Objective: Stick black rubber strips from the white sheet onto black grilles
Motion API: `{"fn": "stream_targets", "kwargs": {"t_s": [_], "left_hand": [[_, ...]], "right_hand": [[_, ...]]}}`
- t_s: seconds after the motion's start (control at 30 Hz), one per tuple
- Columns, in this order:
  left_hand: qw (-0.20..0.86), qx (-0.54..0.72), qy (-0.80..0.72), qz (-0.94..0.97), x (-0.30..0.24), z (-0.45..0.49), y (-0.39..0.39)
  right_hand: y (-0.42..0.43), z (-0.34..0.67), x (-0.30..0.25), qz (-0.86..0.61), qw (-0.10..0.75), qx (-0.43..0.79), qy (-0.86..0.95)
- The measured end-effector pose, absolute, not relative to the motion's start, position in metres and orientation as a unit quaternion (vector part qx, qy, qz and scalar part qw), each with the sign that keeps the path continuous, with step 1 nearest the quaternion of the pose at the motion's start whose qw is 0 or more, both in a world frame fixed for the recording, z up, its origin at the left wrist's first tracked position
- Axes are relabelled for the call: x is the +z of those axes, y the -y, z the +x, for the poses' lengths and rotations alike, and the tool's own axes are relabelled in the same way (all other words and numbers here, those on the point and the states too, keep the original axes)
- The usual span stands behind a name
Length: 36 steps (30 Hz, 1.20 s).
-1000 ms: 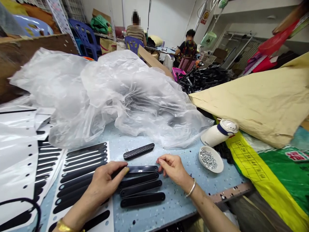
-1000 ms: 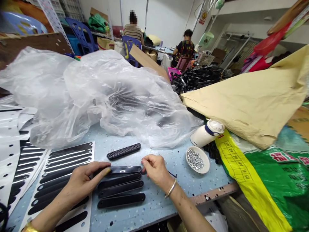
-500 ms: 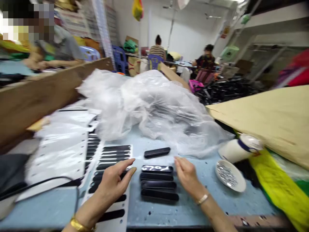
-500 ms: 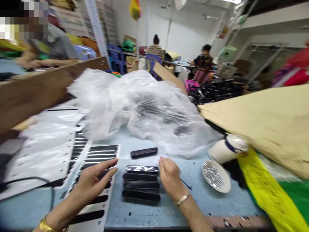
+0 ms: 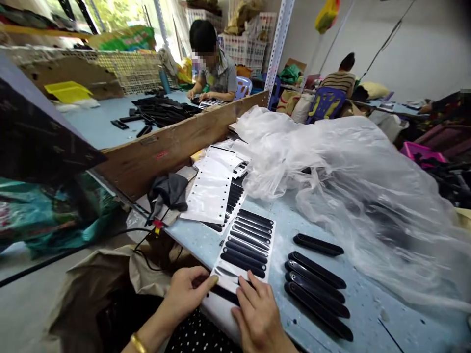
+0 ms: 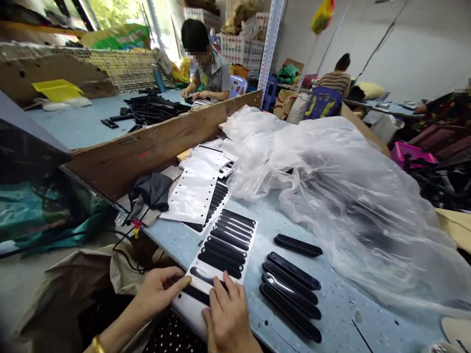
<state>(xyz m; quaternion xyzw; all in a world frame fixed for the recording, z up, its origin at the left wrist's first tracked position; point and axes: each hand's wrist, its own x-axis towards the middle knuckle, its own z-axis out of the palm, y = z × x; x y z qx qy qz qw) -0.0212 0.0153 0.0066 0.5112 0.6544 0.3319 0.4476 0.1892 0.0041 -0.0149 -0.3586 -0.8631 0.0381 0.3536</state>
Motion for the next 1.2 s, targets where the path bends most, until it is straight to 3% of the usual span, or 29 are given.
{"fn": "stream_targets", "kwargs": {"t_s": [0.13,0.27,0.47,0.9,1.2], "left_hand": [[0.686,0.418,-0.529,0.272,0.003,0.001,-0.001],[0.754,0.450,-0.450,0.163,0.018,0.017,0.008],[0.750,0.449,-0.462,0.149,0.024,0.024,0.006],[0.737,0.432,-0.452,0.256,0.037,0.041,-0.024],[0.743,0.467,-0.442,0.186,0.035,0.046,-0.029]], "right_hand": [[0.006,0.216,-0.012,-0.310,0.368,0.069,0.874],[-0.004,0.216,0.003,-0.387,0.397,0.132,0.822],[-0.013,0.199,-0.010,-0.412,0.369,0.152,0.819],[-0.035,0.200,0.018,-0.441,0.469,0.382,0.663],[-0.034,0.189,0.015,-0.429,0.523,0.348,0.649]]}}
